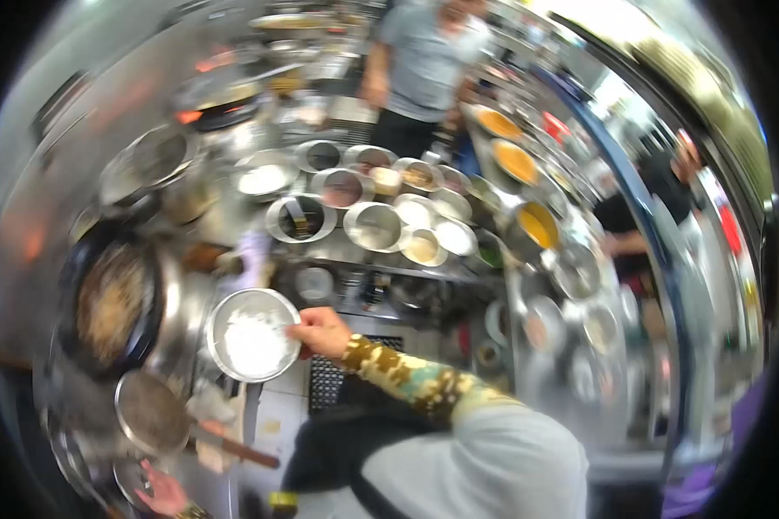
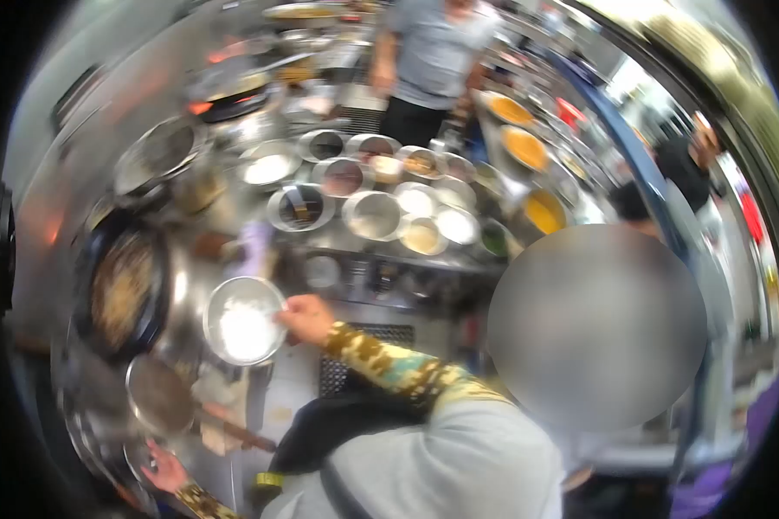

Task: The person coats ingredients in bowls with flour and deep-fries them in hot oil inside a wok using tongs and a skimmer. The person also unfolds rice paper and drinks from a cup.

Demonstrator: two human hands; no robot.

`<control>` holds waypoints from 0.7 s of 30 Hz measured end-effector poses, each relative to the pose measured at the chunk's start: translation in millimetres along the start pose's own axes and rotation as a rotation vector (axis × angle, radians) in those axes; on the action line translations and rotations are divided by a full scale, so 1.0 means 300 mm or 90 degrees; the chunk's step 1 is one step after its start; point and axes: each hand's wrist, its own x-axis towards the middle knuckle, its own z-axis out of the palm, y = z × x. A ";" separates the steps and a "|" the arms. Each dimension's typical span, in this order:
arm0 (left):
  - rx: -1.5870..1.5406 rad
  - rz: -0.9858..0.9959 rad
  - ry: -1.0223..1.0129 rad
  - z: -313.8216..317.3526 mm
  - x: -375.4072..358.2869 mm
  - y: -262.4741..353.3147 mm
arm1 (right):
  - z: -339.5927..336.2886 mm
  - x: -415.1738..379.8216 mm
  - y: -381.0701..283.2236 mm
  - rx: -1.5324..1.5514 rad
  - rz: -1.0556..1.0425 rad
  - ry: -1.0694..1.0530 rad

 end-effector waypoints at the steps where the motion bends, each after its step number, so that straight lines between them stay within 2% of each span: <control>1: 0.069 -0.111 -0.225 0.001 0.027 -0.069 | -0.063 -0.023 0.013 0.026 -0.014 0.016; 2: 0.099 -0.185 -0.209 -0.013 0.086 -0.162 | -0.142 -0.064 0.024 0.052 -0.013 0.062; 3: 0.131 -0.252 -0.195 0.111 0.049 -0.352 | -0.214 -0.112 0.040 0.079 -0.015 0.104; 4: 0.243 -0.257 -0.105 0.259 0.008 -0.548 | -0.281 -0.158 0.057 0.105 -0.016 0.147; 5: 0.325 -0.313 -0.213 0.277 0.024 -0.665 | -0.363 -0.222 0.095 0.142 -0.031 0.212; 7: 0.416 -0.359 -0.174 0.334 0.032 -0.880 | -0.526 -0.361 0.180 0.181 -0.090 0.339; 9: 0.539 -0.375 -0.210 0.411 0.010 -1.077 | -0.724 -0.557 0.232 0.182 -0.107 0.505; 11: 0.674 -0.407 -0.269 0.527 -0.045 -1.248 | -0.915 -0.790 0.293 0.152 -0.066 0.692; 12: 0.702 -0.404 -0.310 0.550 -0.062 -1.332 | -1.004 -0.918 0.345 0.242 -0.118 0.756; 13: 0.725 -0.397 -0.350 0.565 -0.084 -1.417 | -1.054 -1.072 0.348 0.245 -0.150 0.859; 14: 0.761 -0.414 -0.352 0.617 -0.142 -1.492 | -1.144 -1.221 0.443 0.233 -0.123 0.954; 16: 0.808 -0.440 -0.395 0.621 -0.197 -1.636 | -1.206 -1.497 0.522 0.220 -0.154 1.143; 17: 0.834 -0.449 -0.412 0.613 -0.225 -1.698 | -1.239 -1.607 0.599 0.265 -0.233 1.221; 19: 0.881 -0.477 -0.449 0.599 -0.299 -1.812 | -1.262 -1.774 0.665 0.411 -0.219 1.364; 21: 0.913 -0.518 -0.486 0.590 -0.387 -1.913 | -1.244 -1.872 0.703 0.525 -0.236 1.433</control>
